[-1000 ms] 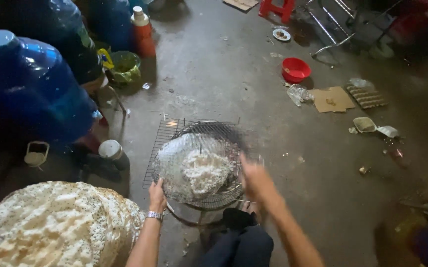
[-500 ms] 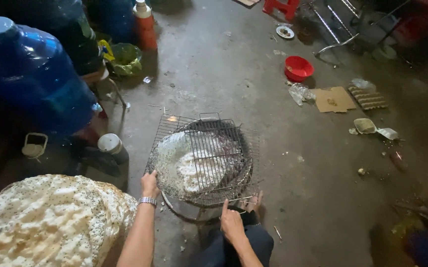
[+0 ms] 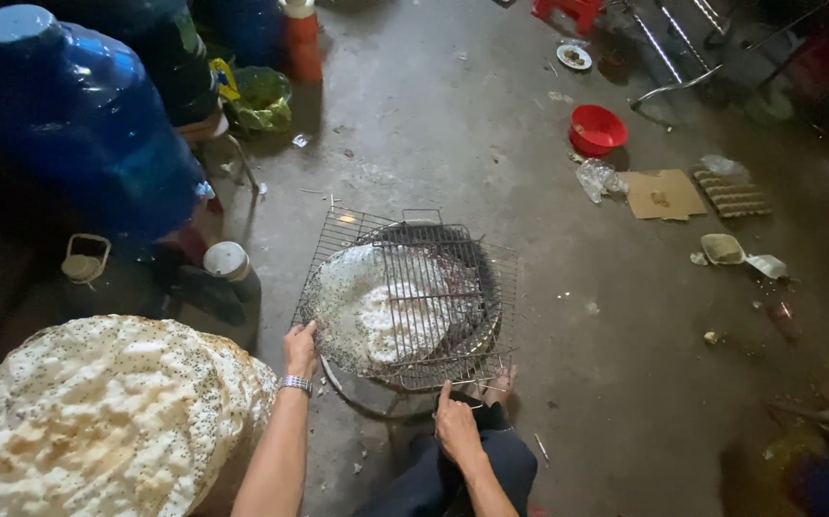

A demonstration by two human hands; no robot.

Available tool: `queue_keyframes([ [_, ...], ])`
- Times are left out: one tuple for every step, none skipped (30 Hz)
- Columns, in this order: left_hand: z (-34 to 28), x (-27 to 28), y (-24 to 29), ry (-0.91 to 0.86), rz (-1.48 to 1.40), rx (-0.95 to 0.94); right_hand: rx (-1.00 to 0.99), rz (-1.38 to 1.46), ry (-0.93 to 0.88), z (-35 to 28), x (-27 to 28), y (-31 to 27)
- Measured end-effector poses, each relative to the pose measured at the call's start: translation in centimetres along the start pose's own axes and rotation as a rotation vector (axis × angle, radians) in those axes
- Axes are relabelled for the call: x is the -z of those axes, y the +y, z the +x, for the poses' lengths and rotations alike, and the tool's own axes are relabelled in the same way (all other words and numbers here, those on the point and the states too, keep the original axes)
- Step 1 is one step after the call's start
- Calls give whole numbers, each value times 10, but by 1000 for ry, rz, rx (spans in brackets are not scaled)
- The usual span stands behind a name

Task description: Grilling rice crackers over a charcoal fire and stacking them in a production environment.

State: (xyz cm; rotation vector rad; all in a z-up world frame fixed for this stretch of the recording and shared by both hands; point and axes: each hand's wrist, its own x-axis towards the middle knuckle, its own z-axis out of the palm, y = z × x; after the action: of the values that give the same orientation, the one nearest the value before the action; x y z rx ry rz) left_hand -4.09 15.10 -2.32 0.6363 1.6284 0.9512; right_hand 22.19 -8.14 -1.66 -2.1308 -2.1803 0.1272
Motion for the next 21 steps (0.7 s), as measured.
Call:
queue_keyframes([
  [5,-1,-5,17,23,-6,-2,-1,-10,0,-2,1],
  [7,-2,-8,16,22,-5,-2,-2,-11,0,1,0],
  [10,-1,-12,19,-4,-9,-7,21,-5,-1,4,-2],
  [13,-1,-15,22,-29,-13,-11,44,0,-1,6,-3],
  [8,-1,-10,22,-29,-12,-11,45,-1,-1,6,-3],
  [2,-1,-5,12,-73,18,-19,43,-19,0,5,-3],
  [-3,0,0,3,-118,47,-25,42,-37,0,5,-3],
  [4,-2,-6,6,-117,49,-24,43,-39,0,8,-4],
  [11,-2,-14,21,-138,17,-38,57,-50,0,11,-5],
  [17,-3,-21,36,-158,-15,-52,70,-61,0,14,-6],
  [20,-2,-24,39,-159,-14,-49,70,-63,-1,10,-5],
  [22,-2,-27,36,-142,-39,-39,59,-57,-1,7,-3],
  [24,-2,-29,32,-125,-65,-30,48,-52,-1,4,-2],
  [24,-2,-30,34,-126,-64,-28,47,-53,-1,5,-2],
  [24,-2,-31,21,-174,-73,-27,52,-44,-1,5,-2],
  [24,-2,-32,8,-223,-83,-26,56,-35,-2,6,-3],
  [21,-2,-28,8,-223,-83,-26,56,-35,-2,6,-3],
  [17,-1,-24,14,-178,-65,-25,59,-27,-2,6,-2],
  [14,0,-21,20,-135,-46,-23,63,-19,-2,5,-3],
  [16,-1,-24,21,-135,-45,-22,63,-20,-2,6,-3],
  [18,-1,-26,13,-172,-55,-27,60,-31,-1,7,-3],
])
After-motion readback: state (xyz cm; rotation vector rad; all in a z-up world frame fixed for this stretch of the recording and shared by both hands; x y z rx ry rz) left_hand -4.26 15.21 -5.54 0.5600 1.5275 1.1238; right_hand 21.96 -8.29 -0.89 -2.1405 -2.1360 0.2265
